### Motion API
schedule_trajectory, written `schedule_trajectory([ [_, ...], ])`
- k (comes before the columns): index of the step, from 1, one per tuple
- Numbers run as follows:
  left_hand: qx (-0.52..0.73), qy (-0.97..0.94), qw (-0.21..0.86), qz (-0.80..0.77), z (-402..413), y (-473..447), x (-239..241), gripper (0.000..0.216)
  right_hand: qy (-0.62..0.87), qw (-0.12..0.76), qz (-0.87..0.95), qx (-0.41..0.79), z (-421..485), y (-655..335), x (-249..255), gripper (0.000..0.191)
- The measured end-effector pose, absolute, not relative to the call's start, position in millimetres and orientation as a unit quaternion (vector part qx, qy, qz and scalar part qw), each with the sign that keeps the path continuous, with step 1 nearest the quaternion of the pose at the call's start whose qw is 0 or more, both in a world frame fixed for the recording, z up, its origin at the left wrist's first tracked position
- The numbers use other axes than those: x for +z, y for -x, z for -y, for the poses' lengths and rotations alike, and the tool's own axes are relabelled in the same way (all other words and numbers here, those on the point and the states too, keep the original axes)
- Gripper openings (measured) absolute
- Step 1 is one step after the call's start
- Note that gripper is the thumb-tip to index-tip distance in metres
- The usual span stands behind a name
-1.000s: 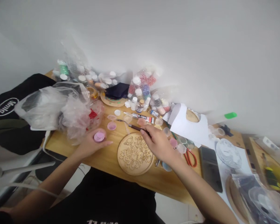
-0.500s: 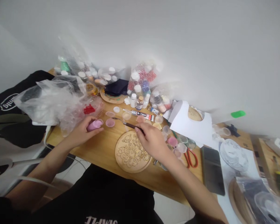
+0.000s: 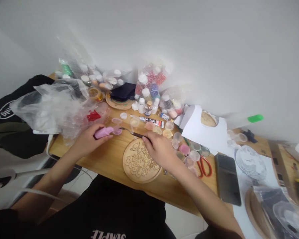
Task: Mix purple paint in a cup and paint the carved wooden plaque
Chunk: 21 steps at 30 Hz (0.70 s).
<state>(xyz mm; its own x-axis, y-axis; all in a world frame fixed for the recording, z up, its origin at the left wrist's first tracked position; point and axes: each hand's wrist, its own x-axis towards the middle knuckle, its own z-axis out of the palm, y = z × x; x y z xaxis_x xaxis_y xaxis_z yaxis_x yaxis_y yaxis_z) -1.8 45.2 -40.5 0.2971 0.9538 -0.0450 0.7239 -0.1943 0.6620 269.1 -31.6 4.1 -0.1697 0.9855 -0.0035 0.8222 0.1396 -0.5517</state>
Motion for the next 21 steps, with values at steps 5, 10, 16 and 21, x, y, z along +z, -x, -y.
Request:
schedule_trajectory([
  [5, 0.2, -0.738, 0.313, -0.562, -46, 1, -43, 0.035, 0.621, 0.18, 0.728, 0.228, 32, -269, 4, 0.026],
  [10, 0.207, -0.735, 0.341, -0.548, -46, 0, -43, 0.036, 0.622, 0.175, 0.728, 0.228, 30, -267, 3, 0.027],
  [16, 0.261, -0.723, 0.372, -0.52, -42, 1, -51, 0.031, 0.625, 0.177, 0.723, 0.236, 29, -266, 2, 0.028],
  [21, 0.328, -0.691, 0.415, -0.493, -35, 2, -61, 0.034, 0.621, 0.186, 0.725, 0.235, 30, -266, 1, 0.029],
])
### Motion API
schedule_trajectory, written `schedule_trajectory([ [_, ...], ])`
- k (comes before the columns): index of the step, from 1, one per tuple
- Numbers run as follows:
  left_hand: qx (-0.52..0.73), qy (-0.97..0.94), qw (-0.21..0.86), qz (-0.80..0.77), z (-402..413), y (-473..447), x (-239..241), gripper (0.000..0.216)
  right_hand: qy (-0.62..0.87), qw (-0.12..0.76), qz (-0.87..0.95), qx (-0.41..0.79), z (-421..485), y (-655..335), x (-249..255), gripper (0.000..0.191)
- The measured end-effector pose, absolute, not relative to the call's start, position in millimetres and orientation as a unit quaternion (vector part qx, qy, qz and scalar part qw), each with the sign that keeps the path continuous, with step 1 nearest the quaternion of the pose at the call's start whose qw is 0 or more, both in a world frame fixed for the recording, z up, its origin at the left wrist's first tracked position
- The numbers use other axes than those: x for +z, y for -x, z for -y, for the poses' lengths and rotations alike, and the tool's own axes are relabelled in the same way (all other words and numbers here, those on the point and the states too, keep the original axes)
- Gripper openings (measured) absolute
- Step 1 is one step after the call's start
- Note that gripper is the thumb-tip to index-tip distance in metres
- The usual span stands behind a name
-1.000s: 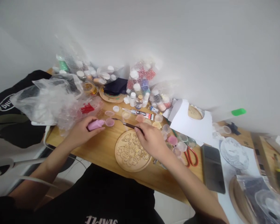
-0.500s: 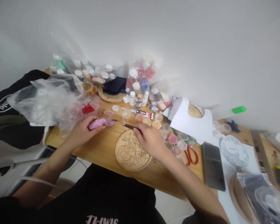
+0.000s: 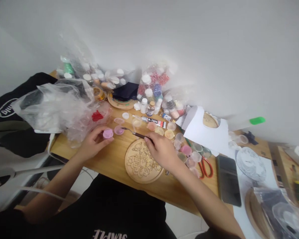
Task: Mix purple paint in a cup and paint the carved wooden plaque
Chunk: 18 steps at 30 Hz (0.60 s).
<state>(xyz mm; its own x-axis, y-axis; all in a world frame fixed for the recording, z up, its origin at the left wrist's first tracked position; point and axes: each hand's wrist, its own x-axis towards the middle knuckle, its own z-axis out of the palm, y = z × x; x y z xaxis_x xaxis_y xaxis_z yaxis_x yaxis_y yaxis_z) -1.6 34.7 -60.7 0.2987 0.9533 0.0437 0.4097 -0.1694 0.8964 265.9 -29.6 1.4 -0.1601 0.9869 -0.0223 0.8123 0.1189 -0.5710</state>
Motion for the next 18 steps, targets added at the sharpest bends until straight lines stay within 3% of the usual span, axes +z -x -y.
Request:
schedule_trajectory([
  [9, 0.297, -0.714, 0.363, -0.52, -27.1, 0.2, -62.9, 0.023, 0.628, 0.186, 0.717, 0.238, 32.3, -262.5, 2.5, 0.029],
  [18, 0.288, -0.728, 0.326, -0.53, -29.9, -1.5, -67.3, 0.025, 0.628, 0.198, 0.719, 0.221, 31.2, -258.9, 1.3, 0.027],
])
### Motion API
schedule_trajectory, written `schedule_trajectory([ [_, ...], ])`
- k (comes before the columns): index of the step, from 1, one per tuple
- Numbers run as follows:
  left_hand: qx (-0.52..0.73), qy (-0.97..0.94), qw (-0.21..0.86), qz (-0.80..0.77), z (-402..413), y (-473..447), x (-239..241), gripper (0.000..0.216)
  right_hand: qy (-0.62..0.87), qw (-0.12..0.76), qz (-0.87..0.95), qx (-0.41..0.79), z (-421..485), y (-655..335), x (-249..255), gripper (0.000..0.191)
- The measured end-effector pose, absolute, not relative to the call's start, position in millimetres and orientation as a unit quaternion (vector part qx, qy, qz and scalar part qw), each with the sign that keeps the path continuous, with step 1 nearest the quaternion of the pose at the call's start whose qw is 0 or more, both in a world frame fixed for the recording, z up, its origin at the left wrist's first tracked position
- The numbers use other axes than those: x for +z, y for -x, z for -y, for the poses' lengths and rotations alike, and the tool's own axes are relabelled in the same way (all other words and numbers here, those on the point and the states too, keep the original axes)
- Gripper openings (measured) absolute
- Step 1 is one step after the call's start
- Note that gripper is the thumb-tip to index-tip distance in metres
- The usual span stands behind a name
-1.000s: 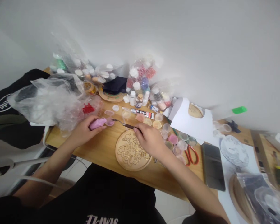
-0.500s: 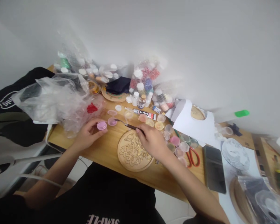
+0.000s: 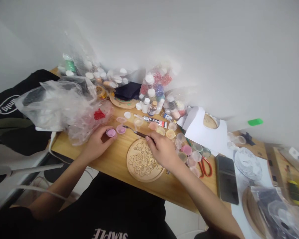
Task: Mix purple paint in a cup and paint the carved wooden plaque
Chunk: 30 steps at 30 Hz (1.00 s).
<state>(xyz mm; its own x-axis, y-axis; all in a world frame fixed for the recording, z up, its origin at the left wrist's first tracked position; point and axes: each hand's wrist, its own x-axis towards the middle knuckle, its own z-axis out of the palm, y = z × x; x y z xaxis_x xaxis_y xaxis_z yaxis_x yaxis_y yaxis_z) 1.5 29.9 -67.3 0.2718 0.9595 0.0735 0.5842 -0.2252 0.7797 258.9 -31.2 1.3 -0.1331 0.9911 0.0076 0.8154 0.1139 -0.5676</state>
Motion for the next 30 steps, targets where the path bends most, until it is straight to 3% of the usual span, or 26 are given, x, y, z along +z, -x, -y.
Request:
schedule_trajectory([
  [11, 0.257, -0.717, 0.335, -0.555, -45, -24, -51, 0.064, 0.632, 0.177, 0.718, 0.234, 35, -262, 7, 0.025],
  [21, 0.291, -0.723, 0.3, -0.55, -49, -31, -48, 0.055, 0.634, 0.202, 0.711, 0.228, 39, -267, 5, 0.023],
  [30, 0.414, -0.787, 0.269, -0.37, -44, -36, -25, 0.056, 0.593, 0.292, 0.72, 0.213, 54, -280, 43, 0.022],
])
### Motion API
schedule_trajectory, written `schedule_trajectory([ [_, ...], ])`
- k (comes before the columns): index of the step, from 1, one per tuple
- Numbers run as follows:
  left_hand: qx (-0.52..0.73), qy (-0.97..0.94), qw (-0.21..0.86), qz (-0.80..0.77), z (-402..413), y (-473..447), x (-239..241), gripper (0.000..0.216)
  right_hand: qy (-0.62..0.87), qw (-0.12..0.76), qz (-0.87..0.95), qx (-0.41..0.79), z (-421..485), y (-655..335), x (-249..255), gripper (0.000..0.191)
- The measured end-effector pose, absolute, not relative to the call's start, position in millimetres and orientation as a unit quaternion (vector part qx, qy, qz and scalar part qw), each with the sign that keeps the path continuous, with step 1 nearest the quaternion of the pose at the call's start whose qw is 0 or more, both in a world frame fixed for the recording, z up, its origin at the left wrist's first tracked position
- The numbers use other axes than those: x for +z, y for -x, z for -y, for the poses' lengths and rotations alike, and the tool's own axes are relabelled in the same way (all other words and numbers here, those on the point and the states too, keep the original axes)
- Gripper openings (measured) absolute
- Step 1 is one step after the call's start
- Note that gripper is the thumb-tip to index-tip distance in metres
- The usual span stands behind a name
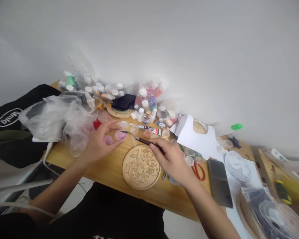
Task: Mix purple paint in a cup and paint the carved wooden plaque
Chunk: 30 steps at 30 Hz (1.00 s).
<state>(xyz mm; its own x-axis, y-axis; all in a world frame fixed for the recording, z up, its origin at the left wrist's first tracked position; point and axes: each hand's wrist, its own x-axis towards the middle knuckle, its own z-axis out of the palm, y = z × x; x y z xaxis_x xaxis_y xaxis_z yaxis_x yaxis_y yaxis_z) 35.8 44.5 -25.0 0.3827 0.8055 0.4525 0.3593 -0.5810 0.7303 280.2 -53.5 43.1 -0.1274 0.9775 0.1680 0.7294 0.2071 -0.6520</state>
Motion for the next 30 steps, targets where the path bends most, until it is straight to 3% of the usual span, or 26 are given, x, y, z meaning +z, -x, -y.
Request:
schedule_trajectory([
  [7, 0.464, -0.825, 0.189, -0.262, -37, -46, 18, 0.059, 0.586, 0.302, 0.75, 0.066, 85, -288, 94, 0.015],
  [13, 0.489, -0.841, 0.119, -0.196, -30, -54, 49, 0.045, 0.552, 0.322, 0.769, -0.027, 111, -287, 120, 0.019],
  [18, 0.525, -0.84, 0.091, -0.106, -28, -60, 58, 0.058, 0.541, 0.321, 0.777, -0.008, 117, -283, 131, 0.016],
  [24, 0.529, -0.836, 0.119, -0.083, -31, -64, 63, 0.058, 0.514, 0.284, 0.809, -0.018, 109, -274, 148, 0.013],
  [30, 0.525, -0.836, 0.14, -0.078, -30, -65, 67, 0.055, 0.492, 0.312, 0.812, -0.015, 108, -278, 148, 0.012],
])
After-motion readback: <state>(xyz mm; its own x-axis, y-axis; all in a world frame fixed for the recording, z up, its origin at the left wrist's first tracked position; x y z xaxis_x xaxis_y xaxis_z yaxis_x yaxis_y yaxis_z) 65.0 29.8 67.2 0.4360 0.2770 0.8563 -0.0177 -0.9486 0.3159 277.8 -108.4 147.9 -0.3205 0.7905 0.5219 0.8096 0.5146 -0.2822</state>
